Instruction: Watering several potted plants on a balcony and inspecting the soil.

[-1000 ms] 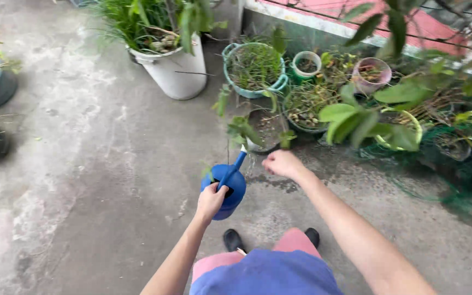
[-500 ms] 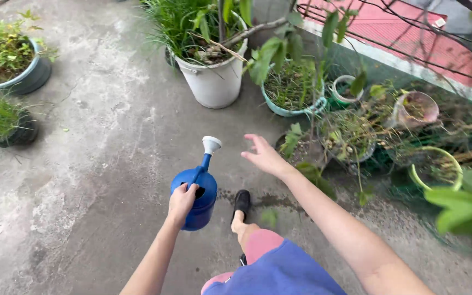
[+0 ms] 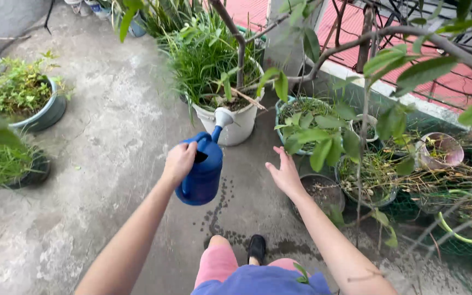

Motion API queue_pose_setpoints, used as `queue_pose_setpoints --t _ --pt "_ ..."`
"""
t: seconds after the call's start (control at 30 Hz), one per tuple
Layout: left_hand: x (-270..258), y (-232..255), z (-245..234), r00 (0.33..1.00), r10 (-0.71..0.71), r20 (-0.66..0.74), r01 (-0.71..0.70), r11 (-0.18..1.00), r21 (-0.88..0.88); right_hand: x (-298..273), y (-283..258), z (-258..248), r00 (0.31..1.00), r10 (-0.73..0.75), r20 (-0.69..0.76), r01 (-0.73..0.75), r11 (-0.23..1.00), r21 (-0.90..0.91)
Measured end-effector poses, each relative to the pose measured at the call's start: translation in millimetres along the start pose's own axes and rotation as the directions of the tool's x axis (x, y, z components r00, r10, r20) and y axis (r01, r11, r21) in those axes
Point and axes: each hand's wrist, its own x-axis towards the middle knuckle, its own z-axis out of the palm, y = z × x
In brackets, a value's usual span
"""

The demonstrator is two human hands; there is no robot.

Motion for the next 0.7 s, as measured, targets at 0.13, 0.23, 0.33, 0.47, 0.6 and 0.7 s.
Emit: queue_pose_setpoints --t 0.13,0.23,0.33,0.47,0.6,0.7 --pt "102 19 -24 0.986 0.161 -0.05 -0.153 0.98 0.13 39 -62 -15 0.996 0.075 0.051 -0.077 0.996 0.034" --pt "166 42 -50 0.973 0.227 -0.032 -0.216 0.955 0.204 77 -92 -14 0.991 0.125 0.037 -0.128 0.988 0.088" --pt "228 63 -78 0.963 0.27 -0.017 -0.257 0.93 0.262 124 -86 5 0.993 0.104 -0.048 -0.095 0.982 0.163" --pt "296 87 -89 0.947 0.321 0.016 -0.302 0.872 0.386 169 -84 17 0.981 0.039 -0.192 0.009 0.97 0.243" --pt "358 89 -72 0.912 0.394 0.113 -0.402 0.809 0.429 174 -100 23 0.958 0.135 -0.253 -0.061 0.958 0.281" --pt "398 89 -67 0.858 0.511 0.056 -0.495 0.793 0.355 189 -134 23 0.943 0.211 -0.257 -0.123 0.94 0.319"
